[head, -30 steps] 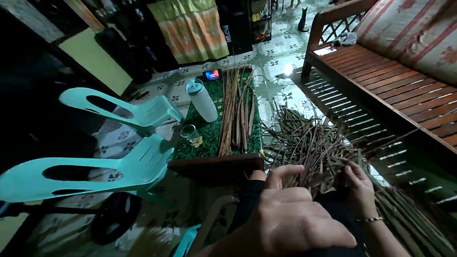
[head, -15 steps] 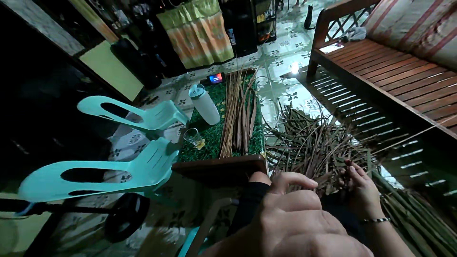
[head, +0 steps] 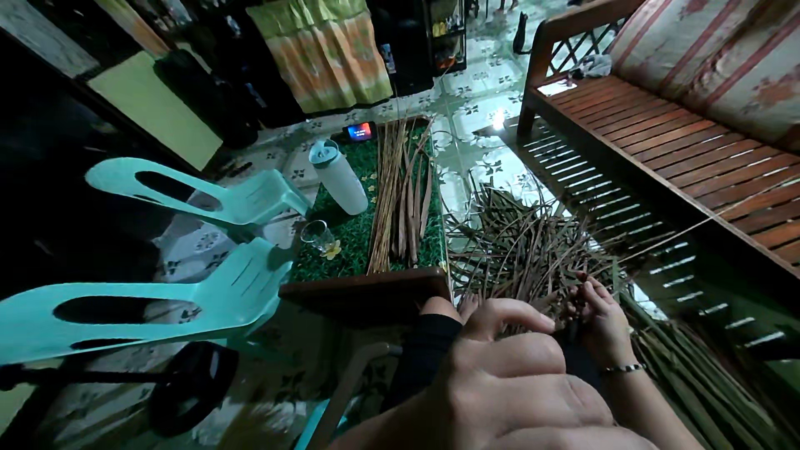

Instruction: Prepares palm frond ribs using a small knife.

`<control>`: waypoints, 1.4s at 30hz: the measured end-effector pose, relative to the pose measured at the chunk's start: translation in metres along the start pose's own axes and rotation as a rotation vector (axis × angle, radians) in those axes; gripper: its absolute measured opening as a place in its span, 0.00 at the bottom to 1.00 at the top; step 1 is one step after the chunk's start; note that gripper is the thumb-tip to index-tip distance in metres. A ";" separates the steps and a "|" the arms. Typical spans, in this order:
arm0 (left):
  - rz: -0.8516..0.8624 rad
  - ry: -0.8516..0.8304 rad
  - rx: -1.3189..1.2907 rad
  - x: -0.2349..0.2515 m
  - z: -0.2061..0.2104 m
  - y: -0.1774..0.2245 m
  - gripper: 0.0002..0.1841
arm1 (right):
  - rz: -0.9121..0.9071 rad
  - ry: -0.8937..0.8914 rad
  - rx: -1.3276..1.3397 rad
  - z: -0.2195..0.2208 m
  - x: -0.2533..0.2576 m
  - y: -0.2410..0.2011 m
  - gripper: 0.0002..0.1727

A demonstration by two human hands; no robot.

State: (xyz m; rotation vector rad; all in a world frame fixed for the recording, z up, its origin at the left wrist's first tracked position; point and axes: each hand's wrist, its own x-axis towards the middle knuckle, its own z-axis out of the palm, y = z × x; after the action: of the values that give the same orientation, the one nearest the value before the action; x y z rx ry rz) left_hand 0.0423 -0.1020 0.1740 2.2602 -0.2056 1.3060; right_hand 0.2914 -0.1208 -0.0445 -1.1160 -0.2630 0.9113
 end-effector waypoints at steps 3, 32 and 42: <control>-0.001 -0.001 0.004 0.000 0.000 0.000 0.09 | -0.009 -0.003 0.003 0.001 0.001 0.000 0.16; 0.003 0.032 -0.026 -0.004 0.000 0.006 0.08 | -0.017 -0.015 0.006 -0.001 -0.002 -0.001 0.16; 0.009 0.039 -0.026 -0.001 0.000 0.004 0.08 | -0.009 -0.015 0.029 0.000 -0.001 0.000 0.16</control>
State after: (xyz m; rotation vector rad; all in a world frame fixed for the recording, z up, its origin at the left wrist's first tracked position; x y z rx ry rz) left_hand 0.0401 -0.1058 0.1747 2.2125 -0.2179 1.3424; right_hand 0.2911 -0.1215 -0.0448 -1.0804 -0.2661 0.9132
